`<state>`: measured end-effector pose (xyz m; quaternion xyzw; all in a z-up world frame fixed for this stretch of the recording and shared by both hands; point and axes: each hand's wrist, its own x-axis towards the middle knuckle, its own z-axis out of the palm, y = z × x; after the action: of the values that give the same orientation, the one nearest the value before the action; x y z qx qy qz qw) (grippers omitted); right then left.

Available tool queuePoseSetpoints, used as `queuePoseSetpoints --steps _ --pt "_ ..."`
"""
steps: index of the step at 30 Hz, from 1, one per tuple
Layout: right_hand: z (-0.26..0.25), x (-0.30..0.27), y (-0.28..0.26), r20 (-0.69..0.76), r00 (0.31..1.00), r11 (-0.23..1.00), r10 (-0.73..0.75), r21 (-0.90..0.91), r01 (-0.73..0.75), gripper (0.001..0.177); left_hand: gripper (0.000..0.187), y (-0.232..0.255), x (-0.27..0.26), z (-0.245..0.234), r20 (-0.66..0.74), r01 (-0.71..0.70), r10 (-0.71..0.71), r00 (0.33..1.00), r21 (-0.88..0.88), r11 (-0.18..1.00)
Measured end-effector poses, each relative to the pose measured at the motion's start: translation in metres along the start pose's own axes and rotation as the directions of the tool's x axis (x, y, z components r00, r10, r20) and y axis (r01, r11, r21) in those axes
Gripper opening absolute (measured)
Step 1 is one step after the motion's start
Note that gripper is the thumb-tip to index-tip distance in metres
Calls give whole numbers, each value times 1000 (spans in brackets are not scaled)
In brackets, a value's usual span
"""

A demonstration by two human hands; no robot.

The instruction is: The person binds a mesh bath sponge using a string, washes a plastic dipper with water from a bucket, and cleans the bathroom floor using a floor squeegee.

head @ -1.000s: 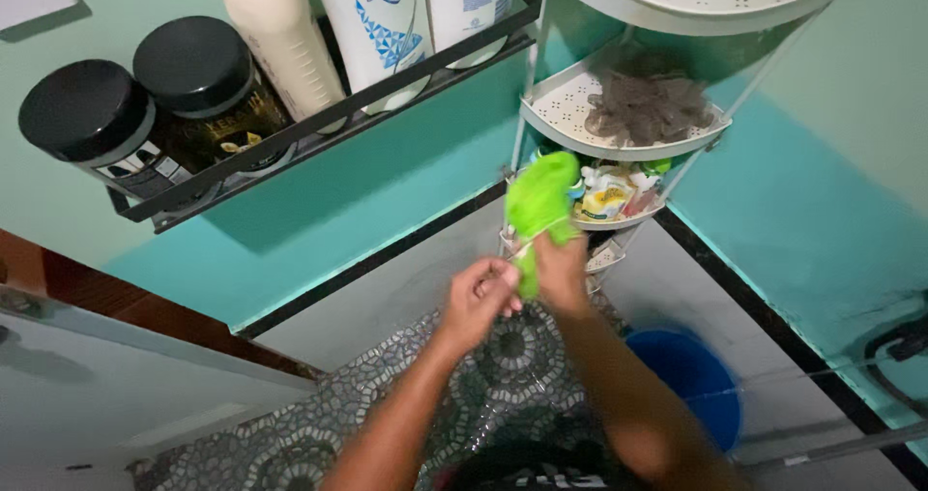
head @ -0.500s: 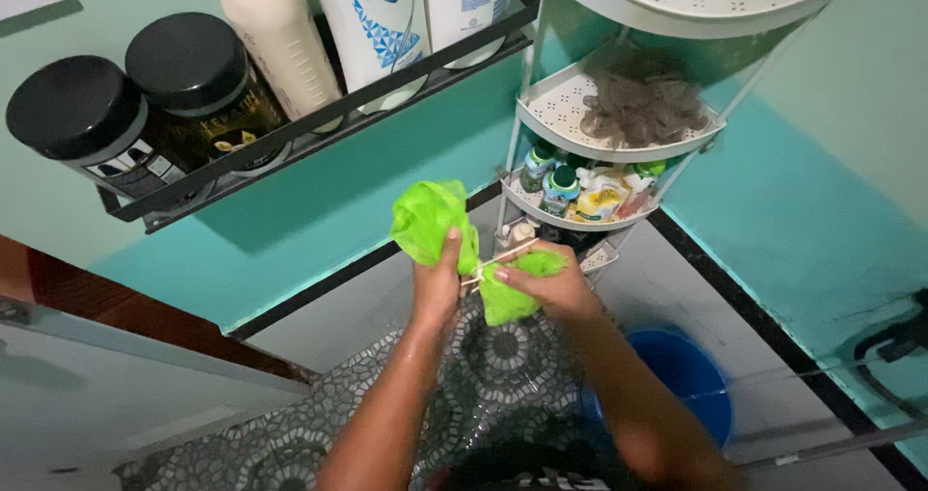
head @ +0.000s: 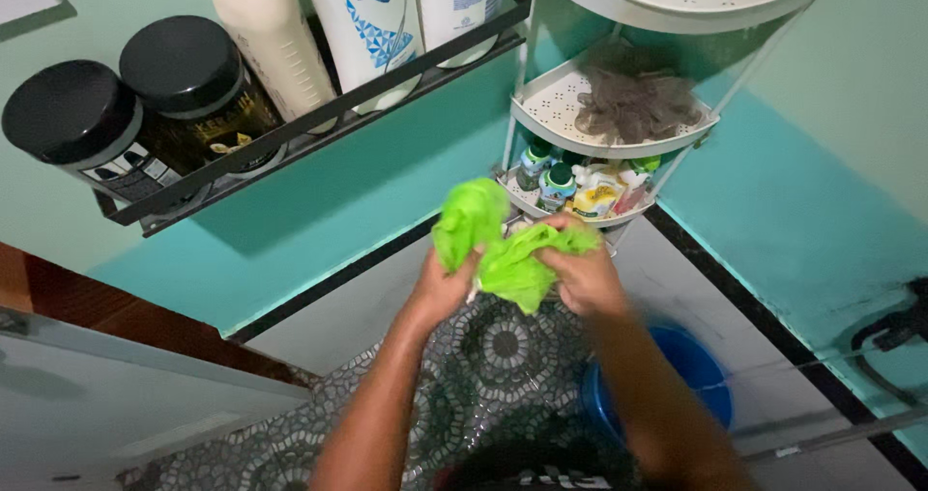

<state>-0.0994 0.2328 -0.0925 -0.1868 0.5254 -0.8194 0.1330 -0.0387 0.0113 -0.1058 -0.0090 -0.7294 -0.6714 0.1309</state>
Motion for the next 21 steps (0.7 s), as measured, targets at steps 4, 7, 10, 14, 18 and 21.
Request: queuePoseSetpoints --steps 4,7,10,14,18,21 --pt "29 7 -27 80 994 996 78 34 -81 36 71 68 -10 -5 333 -14 -57 941 206 979" --pt "54 4 -56 125 982 988 139 46 -146 61 87 94 -9 -9 416 -203 113 902 180 962" --pt "63 6 -67 346 917 973 201 42 -229 81 77 97 -9 -7 531 -223 -62 845 454 863" --pt "55 7 -36 221 956 862 192 -503 -57 44 69 99 -11 -4 496 -7 -210 843 400 917" --pt "37 10 4 13 995 993 104 58 -104 27 89 105 -18 -5 298 -204 58 953 487 849" --pt "40 3 10 22 992 982 120 144 -122 28 82 91 -19 -6 228 -271 169 959 560 783"
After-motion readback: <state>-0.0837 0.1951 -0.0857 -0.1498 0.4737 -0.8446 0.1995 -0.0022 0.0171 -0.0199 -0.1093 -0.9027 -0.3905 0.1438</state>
